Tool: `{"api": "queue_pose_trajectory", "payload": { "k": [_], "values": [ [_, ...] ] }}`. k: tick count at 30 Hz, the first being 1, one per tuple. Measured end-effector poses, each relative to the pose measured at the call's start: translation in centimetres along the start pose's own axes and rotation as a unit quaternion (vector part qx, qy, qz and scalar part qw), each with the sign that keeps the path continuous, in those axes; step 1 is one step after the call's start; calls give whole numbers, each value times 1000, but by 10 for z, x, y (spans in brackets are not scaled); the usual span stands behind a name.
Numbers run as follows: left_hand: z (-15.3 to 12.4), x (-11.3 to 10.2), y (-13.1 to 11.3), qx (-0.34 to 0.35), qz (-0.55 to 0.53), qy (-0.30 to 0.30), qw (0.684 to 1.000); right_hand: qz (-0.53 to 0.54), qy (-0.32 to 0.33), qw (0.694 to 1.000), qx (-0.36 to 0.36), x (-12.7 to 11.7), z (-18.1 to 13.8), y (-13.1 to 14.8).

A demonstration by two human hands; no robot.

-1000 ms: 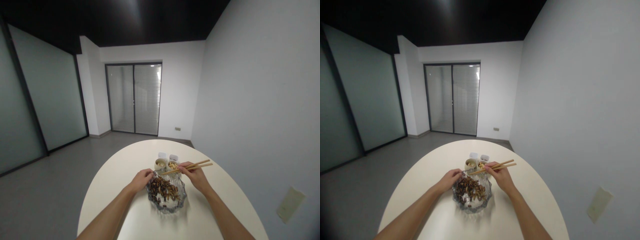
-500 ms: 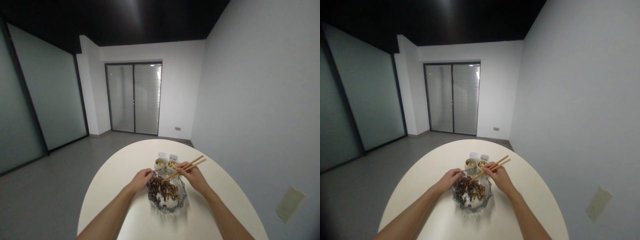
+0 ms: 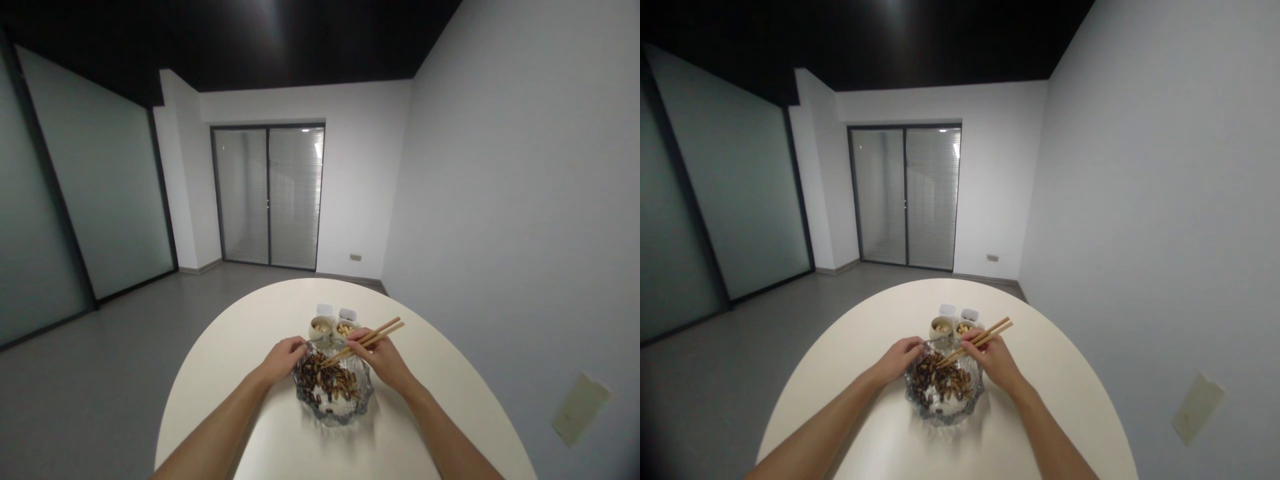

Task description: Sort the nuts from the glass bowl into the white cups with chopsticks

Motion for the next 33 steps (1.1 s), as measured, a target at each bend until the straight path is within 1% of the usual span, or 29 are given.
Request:
{"api": "queue_pose_trajectory", "payload": {
  "k": [4, 7, 10, 14, 16, 19, 24, 28, 33],
  "values": [
    [0, -1, 1, -2, 8, -6, 1000, 12, -21, 1000, -7, -10, 0, -2],
    [0, 0, 3, 1, 4, -5, 1000, 28, -55, 998, -17, -22, 0, -4],
    [0, 0, 4, 4, -5, -5, 1000, 48, -121, 991, -30, -40, -1, -5],
    [0, 0, 4, 3, -16, -8, 1000, 35, -228, 972, -36, -66, -9, -8],
    [-1, -1, 4, 2, -17, -8, 1000, 37, -260, 964, -38, -73, -12, -10],
    [-1, -1, 3, 3, -15, -10, 1000, 34, -291, 955, -42, -80, -15, -16],
    [-1, -2, 5, 4, -13, -9, 1000, -4, -312, 949, -36, -86, -14, -34],
    [-1, -2, 5, 5, -8, -11, 1000, -22, -299, 954, -33, -83, -11, -44],
    [-1, -2, 3, 4, -4, -7, 1000, -45, -281, 958, -22, -81, -9, -45]
  ]
}}
Point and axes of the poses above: each hand's wrist, its own z-axis towards the middle knuckle, its own x-axis out of the palm, y = z × x, the point moved 10 cm from there along z, towards the middle knuckle, and after that the axes turned 7 degrees about y, right-handed, at the moved point
